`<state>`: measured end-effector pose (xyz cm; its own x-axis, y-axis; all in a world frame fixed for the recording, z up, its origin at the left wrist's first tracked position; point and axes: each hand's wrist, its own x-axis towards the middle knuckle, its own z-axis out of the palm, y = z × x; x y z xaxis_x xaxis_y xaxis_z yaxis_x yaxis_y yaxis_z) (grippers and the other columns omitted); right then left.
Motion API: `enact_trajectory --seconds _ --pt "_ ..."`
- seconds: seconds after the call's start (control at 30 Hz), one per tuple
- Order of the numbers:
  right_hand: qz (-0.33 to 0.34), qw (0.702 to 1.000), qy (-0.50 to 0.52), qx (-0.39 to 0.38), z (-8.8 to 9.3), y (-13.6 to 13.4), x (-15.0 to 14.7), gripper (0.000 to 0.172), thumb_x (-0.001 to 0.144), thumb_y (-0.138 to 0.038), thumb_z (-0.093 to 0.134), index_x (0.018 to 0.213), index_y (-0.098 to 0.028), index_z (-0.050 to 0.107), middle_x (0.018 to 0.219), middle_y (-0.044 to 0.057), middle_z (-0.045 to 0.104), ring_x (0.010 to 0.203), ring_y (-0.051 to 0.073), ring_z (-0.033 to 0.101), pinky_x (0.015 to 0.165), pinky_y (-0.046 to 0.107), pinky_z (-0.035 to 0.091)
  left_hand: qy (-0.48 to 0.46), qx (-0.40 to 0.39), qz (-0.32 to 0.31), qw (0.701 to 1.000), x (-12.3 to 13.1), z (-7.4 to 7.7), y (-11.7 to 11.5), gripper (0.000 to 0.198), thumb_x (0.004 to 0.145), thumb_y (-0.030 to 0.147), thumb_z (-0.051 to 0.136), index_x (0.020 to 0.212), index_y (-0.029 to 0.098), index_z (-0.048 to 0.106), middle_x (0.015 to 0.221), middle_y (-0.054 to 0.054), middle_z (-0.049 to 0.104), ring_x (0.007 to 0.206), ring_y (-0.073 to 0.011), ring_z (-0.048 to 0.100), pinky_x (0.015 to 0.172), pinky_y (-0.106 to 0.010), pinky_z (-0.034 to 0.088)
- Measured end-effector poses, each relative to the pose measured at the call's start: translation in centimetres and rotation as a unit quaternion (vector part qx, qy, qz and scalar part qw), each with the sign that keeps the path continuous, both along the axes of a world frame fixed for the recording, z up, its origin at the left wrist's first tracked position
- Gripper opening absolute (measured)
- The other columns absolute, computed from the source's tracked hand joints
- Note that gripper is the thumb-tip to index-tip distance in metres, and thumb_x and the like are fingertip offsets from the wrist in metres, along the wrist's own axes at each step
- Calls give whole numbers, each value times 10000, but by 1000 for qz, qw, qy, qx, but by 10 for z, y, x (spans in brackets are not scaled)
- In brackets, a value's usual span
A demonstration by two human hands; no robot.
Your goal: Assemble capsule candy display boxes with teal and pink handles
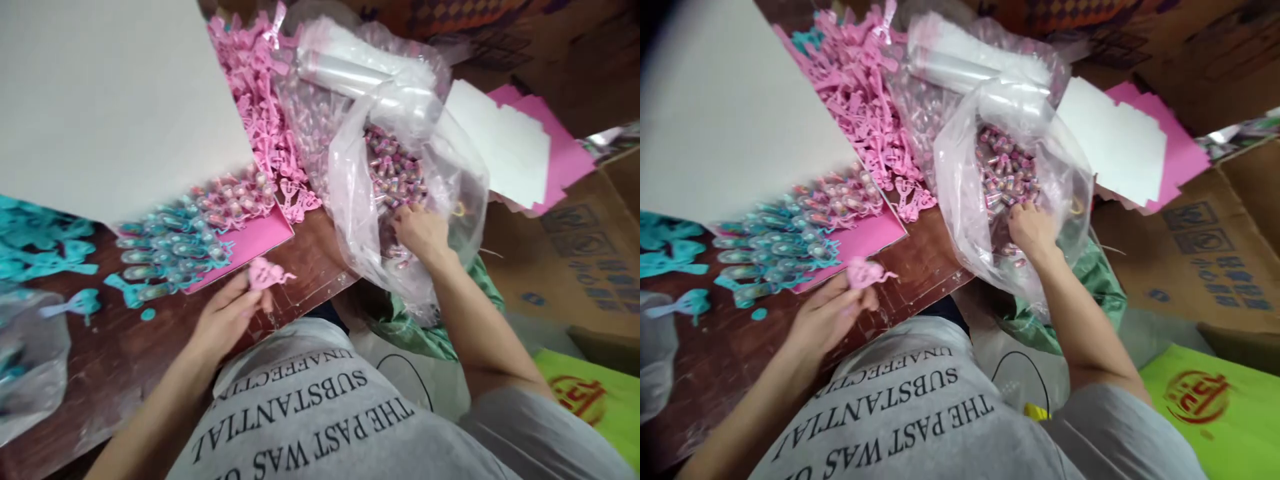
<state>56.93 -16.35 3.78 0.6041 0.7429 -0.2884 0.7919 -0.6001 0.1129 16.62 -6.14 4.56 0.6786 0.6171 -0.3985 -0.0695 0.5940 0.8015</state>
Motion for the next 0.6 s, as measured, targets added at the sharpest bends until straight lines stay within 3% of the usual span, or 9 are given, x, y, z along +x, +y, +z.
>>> enact_trajectory --seconds 0.1,0.2,0.27,0.33,0.4,0.47,0.53,0.6 --pt "25 999 24 4 4 -5 5 364 997 -247 574 1328 -116 646 1270 242 726 1191 388 690 924 475 547 -40 -77 -13 996 31 -12 -11 381 863 274 799 1228 172 758 904 -61 735 703 -137 638 678 -262 512" --pt "41 984 67 161 16 -13 -6 414 982 -252 593 1376 -141 652 1239 208 729 1089 336 714 914 476 575 -49 -88 -40 994 50 -17 -9 319 850 283 774 1143 155 766 771 -39 680 674 -144 635 652 -256 495" --pt "55 927 192 317 25 -16 -31 400 977 -337 663 1355 -206 671 1168 142 748 947 260 727 813 412 612 -39 -66 -60 995 55 -14 -7 328 808 264 784 1116 156 767 787 -23 667 588 -99 550 565 -230 417" --pt "71 832 389 388 31 -15 -64 366 964 -413 735 1288 -247 693 1092 79 771 819 194 725 686 336 619 -26 -33 -81 996 57 -9 -6 359 777 250 787 1127 173 765 792 5 642 525 -60 419 500 -217 315" --pt "92 739 554 372 33 -11 -96 327 962 -424 769 1228 -245 710 1064 51 794 794 164 741 656 300 627 -4 31 -103 994 59 -2 -6 342 814 275 782 1148 200 765 818 9 646 555 -69 407 515 -217 323" --pt "118 691 623 347 33 -4 -116 292 958 -400 792 1190 -235 729 1060 41 810 835 157 765 709 292 646 25 143 -112 983 60 4 -5 284 880 326 776 1144 220 774 907 -16 692 688 -110 532 636 -239 443" --pt "152 691 614 349 31 3 -123 263 967 -374 791 1185 -236 740 1072 40 821 897 164 781 777 304 653 57 270 -113 954 58 8 -3 207 934 366 761 1077 218 789 968 -35 711 835 -148 610 779 -279 500" --pt "210 715 566 352 32 8 -121 225 987 -352 772 1183 -245 750 1124 50 825 979 180 787 860 337 649 84 359 -123 921 53 11 1 198 982 392 726 975 204 789 890 -23 676 812 -148 609 775 -283 493"
